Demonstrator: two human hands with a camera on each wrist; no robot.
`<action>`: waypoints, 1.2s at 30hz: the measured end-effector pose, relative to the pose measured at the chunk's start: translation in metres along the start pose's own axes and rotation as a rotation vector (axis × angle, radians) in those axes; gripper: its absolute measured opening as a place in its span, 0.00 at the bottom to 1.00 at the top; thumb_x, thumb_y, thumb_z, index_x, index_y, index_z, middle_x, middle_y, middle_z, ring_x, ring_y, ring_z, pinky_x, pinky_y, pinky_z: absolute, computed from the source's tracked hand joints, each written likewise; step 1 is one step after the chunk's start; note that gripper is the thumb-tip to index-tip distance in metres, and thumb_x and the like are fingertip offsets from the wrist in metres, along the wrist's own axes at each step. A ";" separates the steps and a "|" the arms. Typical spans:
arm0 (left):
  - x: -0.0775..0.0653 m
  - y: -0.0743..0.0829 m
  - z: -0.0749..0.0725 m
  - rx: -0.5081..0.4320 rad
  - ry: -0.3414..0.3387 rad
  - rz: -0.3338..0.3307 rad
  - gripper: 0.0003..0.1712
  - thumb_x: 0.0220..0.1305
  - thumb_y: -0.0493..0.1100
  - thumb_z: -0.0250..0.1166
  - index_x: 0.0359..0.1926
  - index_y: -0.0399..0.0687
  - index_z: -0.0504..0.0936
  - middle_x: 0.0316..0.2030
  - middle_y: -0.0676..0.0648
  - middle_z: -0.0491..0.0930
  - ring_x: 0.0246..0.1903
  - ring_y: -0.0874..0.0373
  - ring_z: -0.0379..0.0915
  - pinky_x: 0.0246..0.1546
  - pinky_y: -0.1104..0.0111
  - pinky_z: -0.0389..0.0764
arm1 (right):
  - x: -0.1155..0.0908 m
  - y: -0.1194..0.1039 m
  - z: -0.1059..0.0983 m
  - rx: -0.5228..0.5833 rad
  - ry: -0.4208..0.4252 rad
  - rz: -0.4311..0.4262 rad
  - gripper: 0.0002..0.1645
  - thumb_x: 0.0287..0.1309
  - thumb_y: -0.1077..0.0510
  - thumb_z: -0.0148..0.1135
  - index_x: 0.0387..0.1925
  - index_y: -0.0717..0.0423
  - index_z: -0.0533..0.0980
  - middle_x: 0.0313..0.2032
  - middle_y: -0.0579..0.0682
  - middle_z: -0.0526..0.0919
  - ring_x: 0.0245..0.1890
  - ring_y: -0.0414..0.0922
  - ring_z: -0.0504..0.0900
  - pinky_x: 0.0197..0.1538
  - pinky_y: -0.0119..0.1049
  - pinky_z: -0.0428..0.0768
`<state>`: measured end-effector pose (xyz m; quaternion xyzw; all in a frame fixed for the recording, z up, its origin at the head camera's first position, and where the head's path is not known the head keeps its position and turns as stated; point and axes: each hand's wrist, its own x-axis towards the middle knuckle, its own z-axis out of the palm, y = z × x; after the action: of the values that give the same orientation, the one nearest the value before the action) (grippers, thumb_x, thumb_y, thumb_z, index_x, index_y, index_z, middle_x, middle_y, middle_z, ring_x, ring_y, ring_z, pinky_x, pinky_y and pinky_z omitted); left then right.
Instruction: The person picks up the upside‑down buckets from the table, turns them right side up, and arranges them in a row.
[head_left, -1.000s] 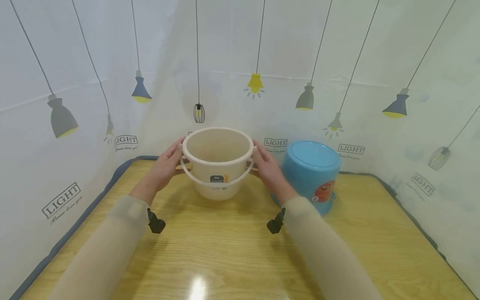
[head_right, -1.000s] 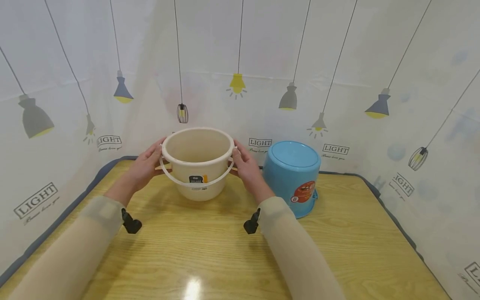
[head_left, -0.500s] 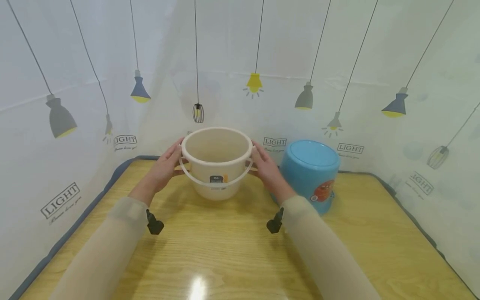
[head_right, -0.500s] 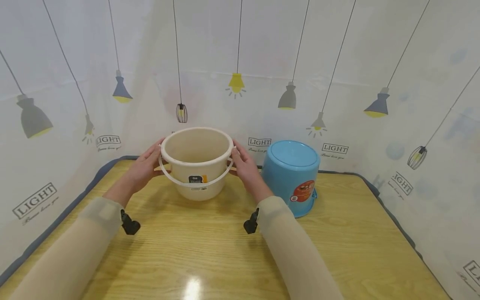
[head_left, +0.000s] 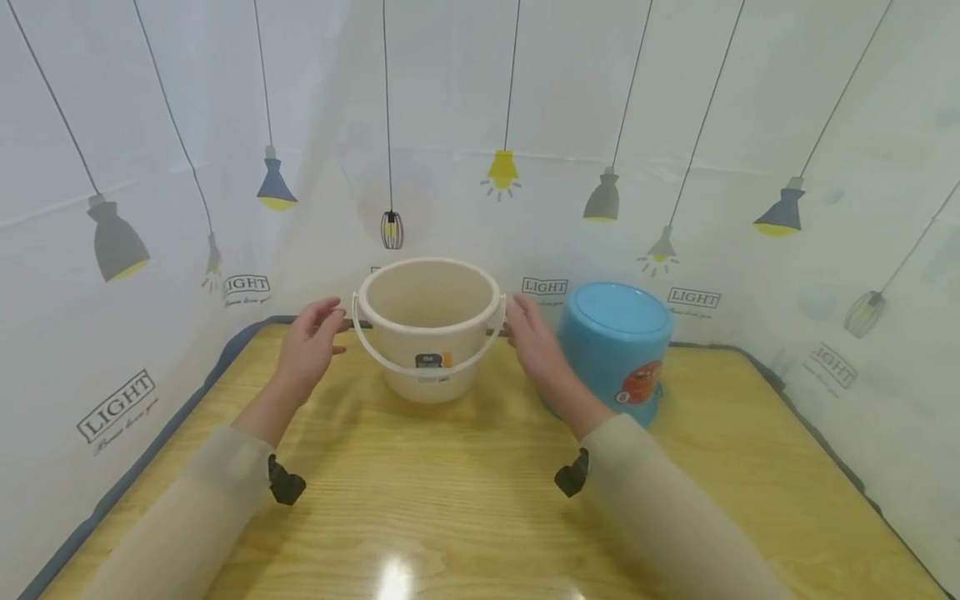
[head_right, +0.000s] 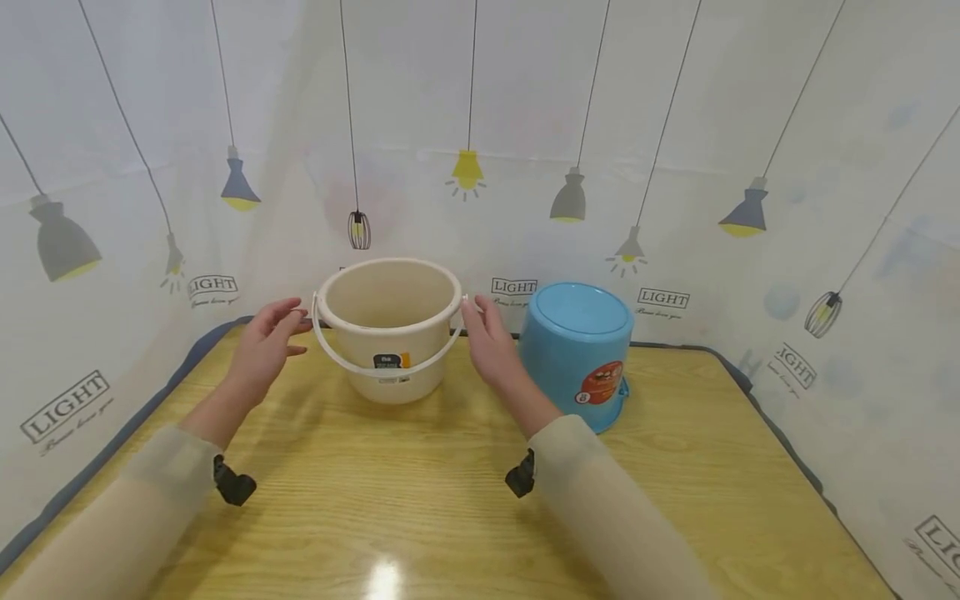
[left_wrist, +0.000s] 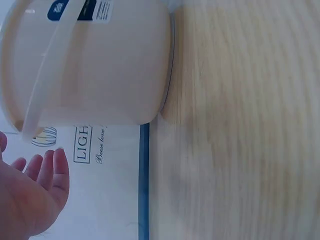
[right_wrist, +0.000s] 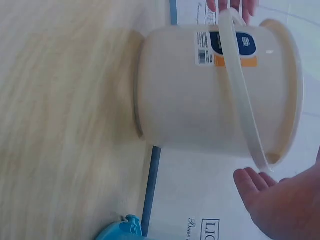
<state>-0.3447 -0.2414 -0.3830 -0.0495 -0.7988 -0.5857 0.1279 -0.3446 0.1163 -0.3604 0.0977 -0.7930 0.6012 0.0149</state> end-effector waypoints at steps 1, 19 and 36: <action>-0.004 0.002 0.000 0.002 0.007 0.009 0.35 0.88 0.57 0.50 0.84 0.46 0.63 0.79 0.35 0.70 0.70 0.41 0.76 0.51 0.74 0.89 | -0.005 -0.001 -0.002 -0.001 -0.005 -0.006 0.50 0.80 0.21 0.38 0.88 0.41 0.53 0.86 0.51 0.62 0.80 0.56 0.71 0.83 0.58 0.70; -0.079 0.045 0.045 -0.106 -0.237 0.211 0.17 0.82 0.38 0.60 0.63 0.33 0.79 0.57 0.32 0.81 0.45 0.63 0.84 0.44 0.71 0.87 | -0.093 0.013 -0.051 -0.099 -0.224 -0.074 0.40 0.90 0.38 0.36 0.86 0.59 0.54 0.81 0.66 0.66 0.81 0.66 0.69 0.82 0.61 0.70; -0.107 0.059 0.115 -0.102 -0.520 0.254 0.18 0.81 0.40 0.63 0.67 0.43 0.80 0.55 0.40 0.86 0.48 0.50 0.87 0.47 0.60 0.91 | -0.142 0.047 -0.101 -0.239 -0.259 -0.129 0.33 0.92 0.49 0.37 0.83 0.67 0.59 0.77 0.72 0.70 0.74 0.72 0.74 0.74 0.64 0.79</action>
<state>-0.2446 -0.1063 -0.3887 -0.3039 -0.7618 -0.5719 -0.0115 -0.2231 0.2445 -0.3974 0.2224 -0.8460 0.4831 -0.0370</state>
